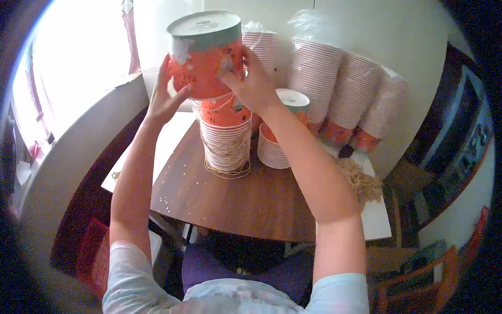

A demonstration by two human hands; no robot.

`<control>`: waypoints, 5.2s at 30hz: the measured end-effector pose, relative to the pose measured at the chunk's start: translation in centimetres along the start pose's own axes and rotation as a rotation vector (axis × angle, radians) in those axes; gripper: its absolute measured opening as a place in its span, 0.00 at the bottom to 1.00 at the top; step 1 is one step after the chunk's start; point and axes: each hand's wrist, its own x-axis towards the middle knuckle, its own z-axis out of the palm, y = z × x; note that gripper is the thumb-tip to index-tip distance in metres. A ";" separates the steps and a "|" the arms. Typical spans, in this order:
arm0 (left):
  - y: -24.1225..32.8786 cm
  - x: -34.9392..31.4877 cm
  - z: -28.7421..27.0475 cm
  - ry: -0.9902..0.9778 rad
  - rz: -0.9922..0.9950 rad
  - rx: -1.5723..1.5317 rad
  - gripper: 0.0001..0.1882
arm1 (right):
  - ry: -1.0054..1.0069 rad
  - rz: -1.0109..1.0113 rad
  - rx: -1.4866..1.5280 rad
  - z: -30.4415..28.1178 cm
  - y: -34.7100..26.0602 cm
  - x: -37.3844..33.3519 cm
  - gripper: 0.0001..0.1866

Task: Attach elastic string handles to small paper buckets.

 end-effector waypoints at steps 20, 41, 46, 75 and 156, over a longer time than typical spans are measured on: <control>1.7 -8.2 7.1 -0.087 -0.153 0.320 0.37 | 0.012 -0.111 -1.097 -6.1 9.3 -7.5 0.23; 25.6 -11.1 1.5 -0.433 0.465 0.168 0.24 | 0.037 0.047 -0.796 -16.6 0.3 0.5 0.17; 25.2 -13.3 -1.6 -0.482 0.654 0.424 0.23 | 0.054 0.381 0.401 -17.8 1.8 -8.4 0.16; 26.6 -13.8 5.1 -0.563 0.592 0.157 0.24 | -0.929 0.464 -1.186 -12.3 12.8 -22.9 0.13; 15.6 -25.0 6.2 -0.600 -1.191 -0.844 0.10 | -0.277 0.056 -0.219 -3.0 -7.2 -29.9 0.11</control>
